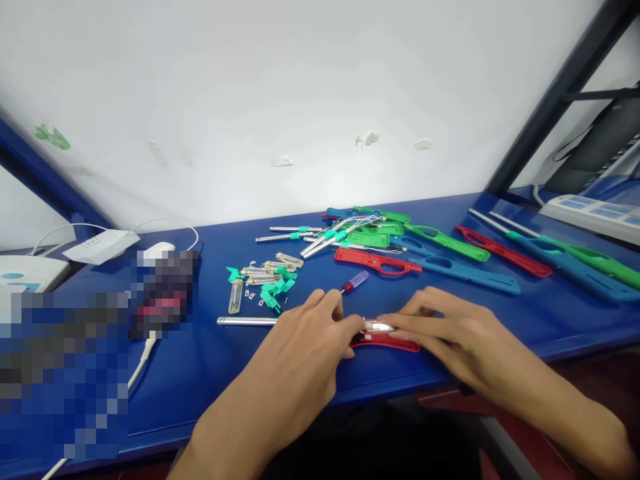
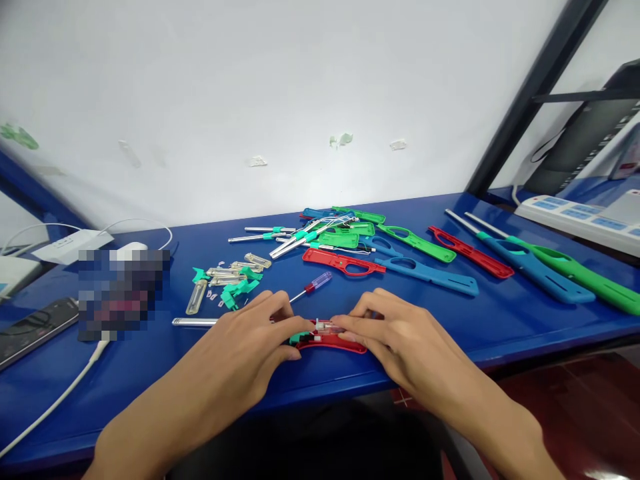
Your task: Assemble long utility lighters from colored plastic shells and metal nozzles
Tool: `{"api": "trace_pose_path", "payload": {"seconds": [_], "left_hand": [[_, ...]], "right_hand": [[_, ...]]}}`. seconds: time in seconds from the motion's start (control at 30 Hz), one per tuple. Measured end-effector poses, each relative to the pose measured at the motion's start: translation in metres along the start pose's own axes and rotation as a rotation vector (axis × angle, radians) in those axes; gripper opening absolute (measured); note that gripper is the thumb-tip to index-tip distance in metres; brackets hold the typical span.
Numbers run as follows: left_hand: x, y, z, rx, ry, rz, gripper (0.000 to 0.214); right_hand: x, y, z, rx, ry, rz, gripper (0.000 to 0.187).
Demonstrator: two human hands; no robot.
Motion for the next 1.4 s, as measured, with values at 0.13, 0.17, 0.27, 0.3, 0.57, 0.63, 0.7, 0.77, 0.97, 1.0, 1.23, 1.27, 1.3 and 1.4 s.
{"api": "trace_pose_path", "payload": {"seconds": [0.13,0.17,0.27,0.3,0.57,0.63,0.7,0.77,0.97,1.0,1.23,1.27,1.3,1.4], "left_hand": [[0.0005,0.0004,0.0020,-0.031,0.000,-0.004,0.031],[0.0009,0.0007,0.0023,-0.039,-0.001,-0.004,0.029],[0.0026,0.0009,0.0023,-0.044,-0.008,-0.012,0.029],[0.0031,0.0007,0.0022,-0.042,-0.010,-0.018,0.030],[0.0051,0.0004,0.0082,-0.068,-0.031,-0.032,0.012],[0.0057,0.0011,0.0093,-0.059,-0.029,-0.028,0.007],[0.0058,0.0012,0.0095,-0.046,-0.032,-0.028,0.005],[0.0054,0.0010,0.0090,-0.043,-0.034,-0.027,0.008],[0.0030,-0.0003,0.0067,-0.039,-0.018,-0.037,0.019],[0.0028,-0.0007,0.0063,-0.032,-0.016,-0.043,0.019],[0.0021,-0.0021,0.0032,0.009,0.006,-0.050,0.032],[0.0018,-0.0019,0.0029,0.007,0.007,-0.047,0.032],[0.0016,-0.0014,0.0027,0.005,0.004,-0.041,0.031],[0.0012,0.0000,0.0003,0.004,0.016,-0.023,0.028]], "right_hand": [[0.0007,0.0005,0.0015,-0.002,-0.008,0.018,0.032],[0.0006,0.0007,0.0015,-0.004,-0.008,0.024,0.032],[0.0002,0.0005,0.0015,-0.005,-0.012,0.032,0.033],[0.0001,0.0002,0.0015,-0.006,-0.015,0.031,0.034],[0.0036,0.0007,0.0027,-0.067,-0.055,0.037,0.036],[0.0036,0.0024,0.0021,-0.090,-0.062,0.051,0.036],[0.0030,0.0039,0.0011,-0.096,-0.062,0.059,0.036],[0.0021,0.0045,0.0005,-0.085,-0.055,0.059,0.037],[-0.0004,0.0054,0.0000,-0.045,-0.001,0.082,0.038],[-0.0011,0.0058,-0.0004,-0.040,0.007,0.088,0.039],[-0.0056,0.0081,-0.0026,-0.028,0.050,0.090,0.041],[-0.0056,0.0080,-0.0028,-0.026,0.047,0.084,0.040],[-0.0054,0.0079,-0.0029,-0.023,0.041,0.078,0.039],[-0.0040,0.0082,-0.0024,-0.017,0.011,0.069,0.037]]}}
Point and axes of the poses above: each hand's wrist, its own x-axis towards the middle knuckle, its own y-axis out of the palm, z = x × y, the point moved 5 cm from there along x, towards the middle knuckle, and after that the axes turned 5 degrees about x, right-handed, at the moved point
